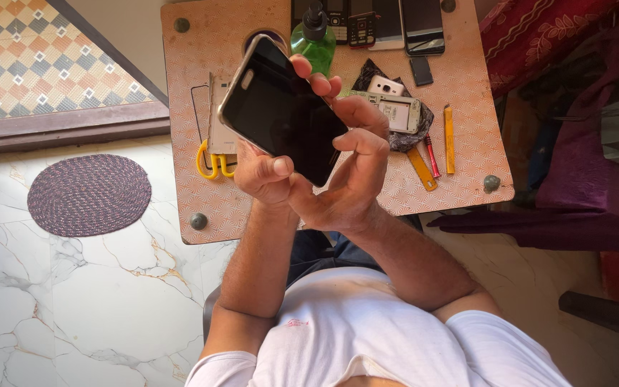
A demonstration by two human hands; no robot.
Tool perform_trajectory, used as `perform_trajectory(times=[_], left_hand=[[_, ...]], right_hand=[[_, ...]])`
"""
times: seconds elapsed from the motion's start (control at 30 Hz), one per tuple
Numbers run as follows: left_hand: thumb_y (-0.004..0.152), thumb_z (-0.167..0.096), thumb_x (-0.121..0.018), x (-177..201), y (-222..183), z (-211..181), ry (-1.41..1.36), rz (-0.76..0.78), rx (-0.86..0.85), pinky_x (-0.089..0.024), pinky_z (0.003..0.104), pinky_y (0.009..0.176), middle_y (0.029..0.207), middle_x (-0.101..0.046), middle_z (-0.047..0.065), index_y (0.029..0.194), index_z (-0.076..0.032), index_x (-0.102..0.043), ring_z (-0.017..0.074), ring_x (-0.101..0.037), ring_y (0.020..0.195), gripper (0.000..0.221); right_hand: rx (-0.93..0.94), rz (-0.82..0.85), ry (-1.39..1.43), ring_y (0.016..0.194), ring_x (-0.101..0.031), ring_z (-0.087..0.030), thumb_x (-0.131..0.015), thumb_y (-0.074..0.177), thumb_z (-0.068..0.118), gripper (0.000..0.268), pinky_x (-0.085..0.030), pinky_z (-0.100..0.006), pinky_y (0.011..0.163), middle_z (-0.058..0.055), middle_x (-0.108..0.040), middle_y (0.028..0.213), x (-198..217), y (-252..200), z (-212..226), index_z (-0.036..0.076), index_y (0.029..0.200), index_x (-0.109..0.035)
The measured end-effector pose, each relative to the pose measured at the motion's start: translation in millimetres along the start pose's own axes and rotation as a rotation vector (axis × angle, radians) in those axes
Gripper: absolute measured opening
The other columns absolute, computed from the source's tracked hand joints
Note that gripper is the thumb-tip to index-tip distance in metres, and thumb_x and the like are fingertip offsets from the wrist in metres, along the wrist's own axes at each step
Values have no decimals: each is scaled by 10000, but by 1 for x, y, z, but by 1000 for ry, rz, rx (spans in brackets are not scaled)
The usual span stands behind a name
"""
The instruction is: The person assembles a mobile phone by inserting a red battery into the chassis, fitting the internal components together, and then snapping the rear cover onto the back of the device.
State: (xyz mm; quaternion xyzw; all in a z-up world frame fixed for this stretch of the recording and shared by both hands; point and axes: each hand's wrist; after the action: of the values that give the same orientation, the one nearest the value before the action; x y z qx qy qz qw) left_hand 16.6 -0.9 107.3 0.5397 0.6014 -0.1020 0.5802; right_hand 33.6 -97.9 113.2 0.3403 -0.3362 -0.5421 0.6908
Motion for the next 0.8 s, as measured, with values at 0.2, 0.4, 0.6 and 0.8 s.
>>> perform_trajectory(times=[0.2,0.4,0.6,0.8], left_hand=[[741,-77,-826,3,0,-2,4,-9,-3,-445,502,1240,1369,-612,209,1433,101,-505,313,-653,1245,782],[741,-76,-827,3,1,-4,14,-15,-7,-475,502,1199,1349,-621,214,1420,102,-520,329,-665,1231,766],[744,-56,-820,5,2,-4,6,-22,-23,-480,508,1211,1362,-625,222,1426,102,-528,320,-666,1229,758],[744,-52,-807,8,3,-4,7,-12,-28,-493,503,1193,1360,-628,229,1417,102,-538,329,-671,1228,741]], right_hand=[[-7,5,37,1293,-516,-270,-765,877,215,524,-466,-410,1143,-205,-447,1376,-2,-1,-1,66,1185,-368],[8,19,-30,1265,-520,-271,-769,859,213,521,-470,-410,1112,-219,-467,1360,-3,1,-1,61,1168,-377],[-23,47,40,1312,-508,-264,-760,893,178,502,-455,-406,1160,-196,-442,1397,-3,0,-4,70,1191,-370],[-21,54,66,1340,-512,-267,-755,889,157,498,-451,-408,1166,-191,-439,1401,-4,0,-5,69,1189,-368]])
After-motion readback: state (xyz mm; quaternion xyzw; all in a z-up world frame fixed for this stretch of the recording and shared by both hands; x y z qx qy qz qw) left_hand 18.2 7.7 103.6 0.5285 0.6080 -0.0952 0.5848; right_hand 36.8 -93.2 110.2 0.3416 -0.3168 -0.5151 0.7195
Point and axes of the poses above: each hand's wrist, its own y-axis towards the middle knuckle, its own x-axis out of the back of the hand, z = x × y
